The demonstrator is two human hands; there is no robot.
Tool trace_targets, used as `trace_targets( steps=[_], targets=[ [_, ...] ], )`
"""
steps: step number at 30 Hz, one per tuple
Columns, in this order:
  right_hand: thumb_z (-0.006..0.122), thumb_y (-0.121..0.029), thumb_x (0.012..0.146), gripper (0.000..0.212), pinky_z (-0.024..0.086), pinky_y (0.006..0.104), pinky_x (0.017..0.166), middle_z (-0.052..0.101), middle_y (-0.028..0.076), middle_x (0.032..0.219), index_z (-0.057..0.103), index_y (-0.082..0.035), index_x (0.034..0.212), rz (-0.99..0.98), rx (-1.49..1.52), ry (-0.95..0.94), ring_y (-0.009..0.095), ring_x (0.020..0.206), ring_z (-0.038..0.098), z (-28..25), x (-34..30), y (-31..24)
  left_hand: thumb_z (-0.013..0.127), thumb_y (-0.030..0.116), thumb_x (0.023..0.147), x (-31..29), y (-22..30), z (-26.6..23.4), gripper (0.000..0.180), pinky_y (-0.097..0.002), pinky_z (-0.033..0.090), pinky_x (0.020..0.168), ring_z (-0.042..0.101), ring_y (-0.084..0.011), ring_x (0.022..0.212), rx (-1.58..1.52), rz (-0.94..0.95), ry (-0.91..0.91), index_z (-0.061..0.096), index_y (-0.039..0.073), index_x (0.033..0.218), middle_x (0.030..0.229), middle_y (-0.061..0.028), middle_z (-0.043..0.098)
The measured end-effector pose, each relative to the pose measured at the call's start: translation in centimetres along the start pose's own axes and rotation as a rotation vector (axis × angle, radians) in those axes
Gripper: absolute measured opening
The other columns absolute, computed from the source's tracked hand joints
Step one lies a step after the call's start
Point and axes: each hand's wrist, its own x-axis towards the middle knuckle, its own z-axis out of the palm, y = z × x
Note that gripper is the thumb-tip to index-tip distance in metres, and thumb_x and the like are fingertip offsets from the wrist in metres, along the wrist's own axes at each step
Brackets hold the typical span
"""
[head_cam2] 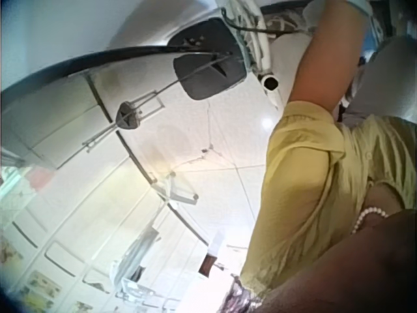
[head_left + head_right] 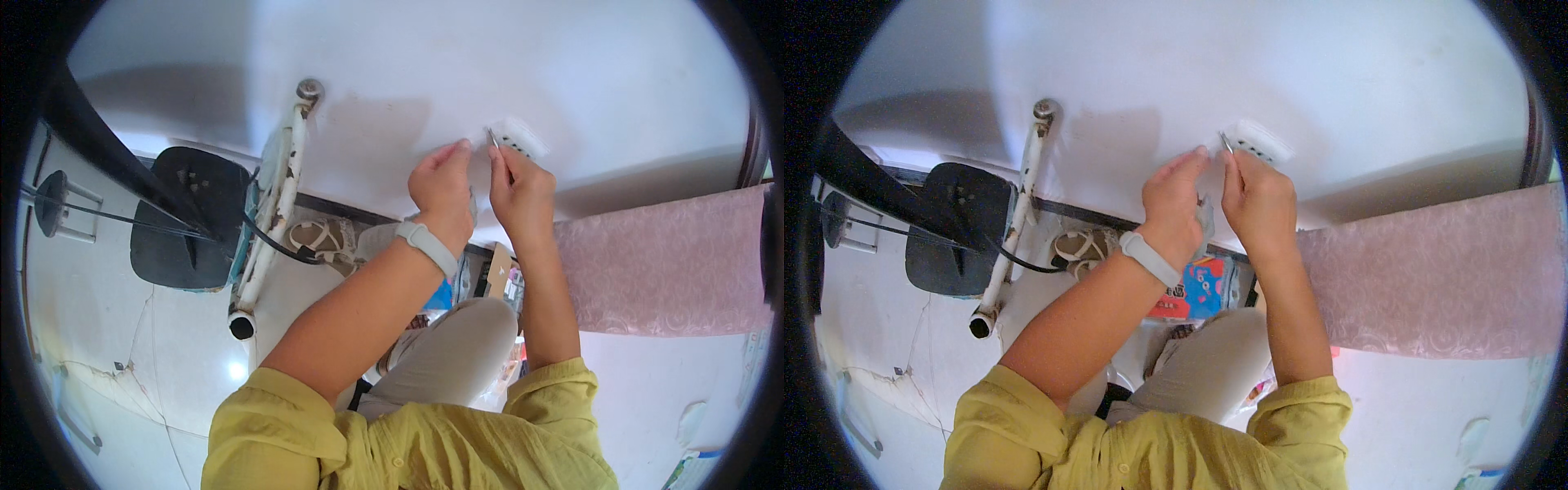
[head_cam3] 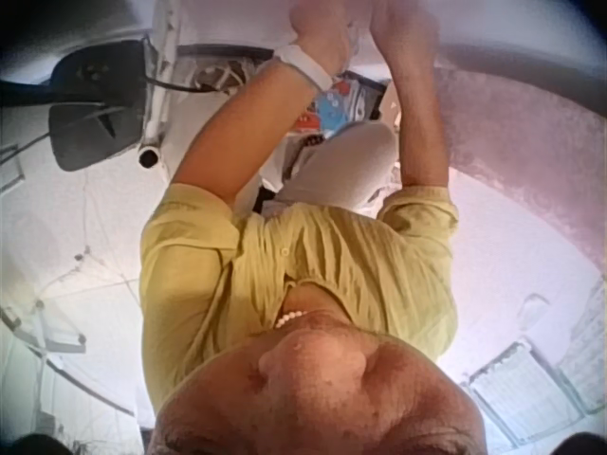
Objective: The person uses a screwdriver to remove and replace a wall socket cover and then wipes the area with a cloth.
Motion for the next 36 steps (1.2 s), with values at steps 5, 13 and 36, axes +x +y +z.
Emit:
trace_targets(
  steps=[5,13,36],
  targets=[
    [0.054,-0.018,0.086,0.020,0.043,0.0428,0.050,0.056,0.018,0.067,0.055,-0.004,0.071,-0.115,-0.062,-0.036,0.038,0.058,0.054,1.5,-1.0,1.1,0.068,0.011,0.077,0.6,-0.3,-0.3,0.018,-0.0249,0.044,0.069,0.055,-0.0127,0.076,0.023,0.030,-0.045,0.063,-0.001,0.090,0.085,-0.0053,0.062],
    [0.056,-0.017,0.085,0.017,0.043,0.0421,0.050,0.056,0.017,0.065,0.057,-0.004,0.074,-0.072,0.051,0.072,0.037,0.057,0.054,1.6,-0.5,1.4,0.068,0.011,0.077,0.0,-0.1,0.1,0.017,-0.0236,0.043,0.064,0.055,-0.0120,0.074,0.004,0.036,0.005,0.063,-0.001,0.089,0.084,-0.0050,0.062],
    [0.055,-0.015,0.085,0.022,0.041,0.0434,0.050,0.053,0.020,0.065,0.051,-0.001,0.068,-0.082,0.037,-0.044,0.038,0.059,0.053,1.0,-1.2,1.7,0.065,0.012,0.079,0.4,-0.5,-0.2,0.022,-0.0272,0.043,0.068,0.057,-0.0151,0.081,0.042,0.000,-0.035,0.061,0.002,0.098,0.091,-0.0059,0.062]
  ],
)
